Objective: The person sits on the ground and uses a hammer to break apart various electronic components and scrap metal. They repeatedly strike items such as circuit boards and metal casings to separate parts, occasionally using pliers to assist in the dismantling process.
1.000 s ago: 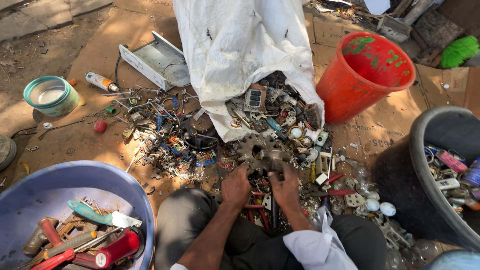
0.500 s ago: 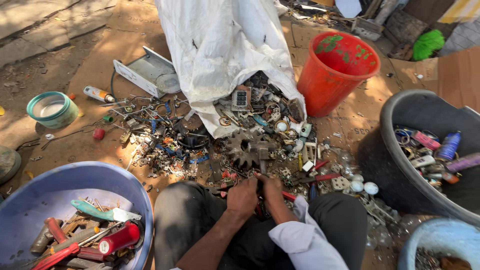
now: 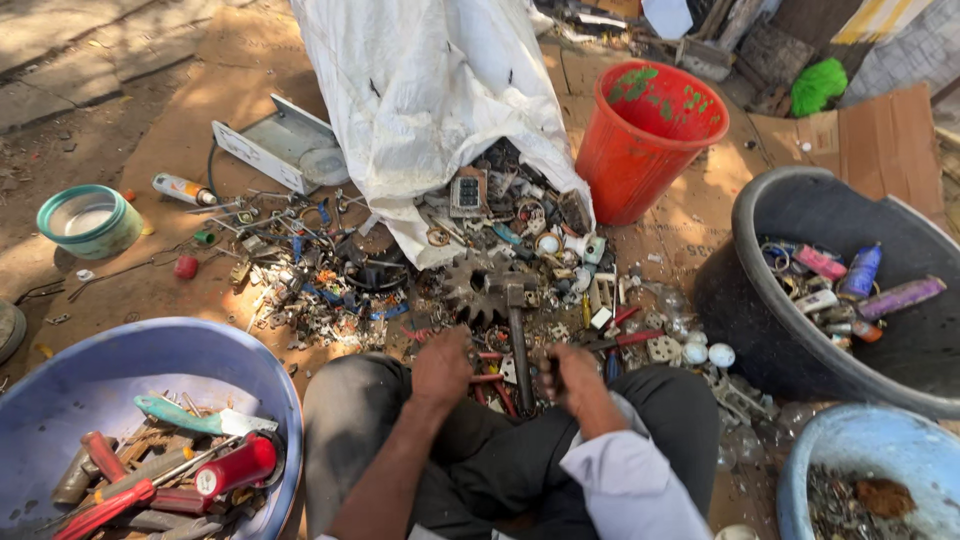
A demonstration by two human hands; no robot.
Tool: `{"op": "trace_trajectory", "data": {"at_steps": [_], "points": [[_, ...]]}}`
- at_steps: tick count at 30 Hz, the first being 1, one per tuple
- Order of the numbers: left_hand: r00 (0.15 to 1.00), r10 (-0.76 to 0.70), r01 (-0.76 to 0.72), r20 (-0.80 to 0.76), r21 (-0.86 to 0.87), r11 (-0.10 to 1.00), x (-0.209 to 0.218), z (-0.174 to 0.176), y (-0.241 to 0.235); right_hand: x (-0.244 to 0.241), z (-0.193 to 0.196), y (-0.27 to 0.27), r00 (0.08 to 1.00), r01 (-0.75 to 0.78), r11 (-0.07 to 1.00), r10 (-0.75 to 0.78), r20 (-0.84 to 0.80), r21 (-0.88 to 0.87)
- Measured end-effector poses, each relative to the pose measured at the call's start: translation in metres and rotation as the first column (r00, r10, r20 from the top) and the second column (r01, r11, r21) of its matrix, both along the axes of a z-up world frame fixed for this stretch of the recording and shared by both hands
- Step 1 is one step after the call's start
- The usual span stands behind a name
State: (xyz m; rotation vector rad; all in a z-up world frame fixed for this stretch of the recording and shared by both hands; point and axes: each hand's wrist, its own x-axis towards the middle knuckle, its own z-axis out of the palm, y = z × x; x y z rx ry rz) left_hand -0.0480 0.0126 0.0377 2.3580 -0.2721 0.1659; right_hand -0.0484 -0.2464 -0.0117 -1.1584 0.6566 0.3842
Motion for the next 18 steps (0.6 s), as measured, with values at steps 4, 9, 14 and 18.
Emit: {"op": "trace_trajectory", "data": {"at_steps": [4,9,14,18], "points": [[0.997,0.063,-0.058,0.036,-0.140,0.988,-0.004,-0.014,0.001,-0.003,0.022,0.009,1.000,0.016,0.957,-0.023,0.018,0.289],[0.980,0.085,-0.104,-0.180,-0.102,0.989,-0.006,-0.018,-0.005,-0.014,0.053,0.029,0.988,0.127,0.898,-0.150,0.021,0.422],[0.950,0.191,-0.265,-0.249,-0.313,0.912,0.008,-0.021,0.004,-0.035,0.104,-0.008,0.979,0.070,0.926,-0.136,0.155,0.372],[0.850,0.132,-0.417,-0.511,-0.497,0.761,0.024,-0.032,0.007,-0.090,0.161,-0.098,0.950,0.302,0.923,-0.271,0.153,-0.240]]}}
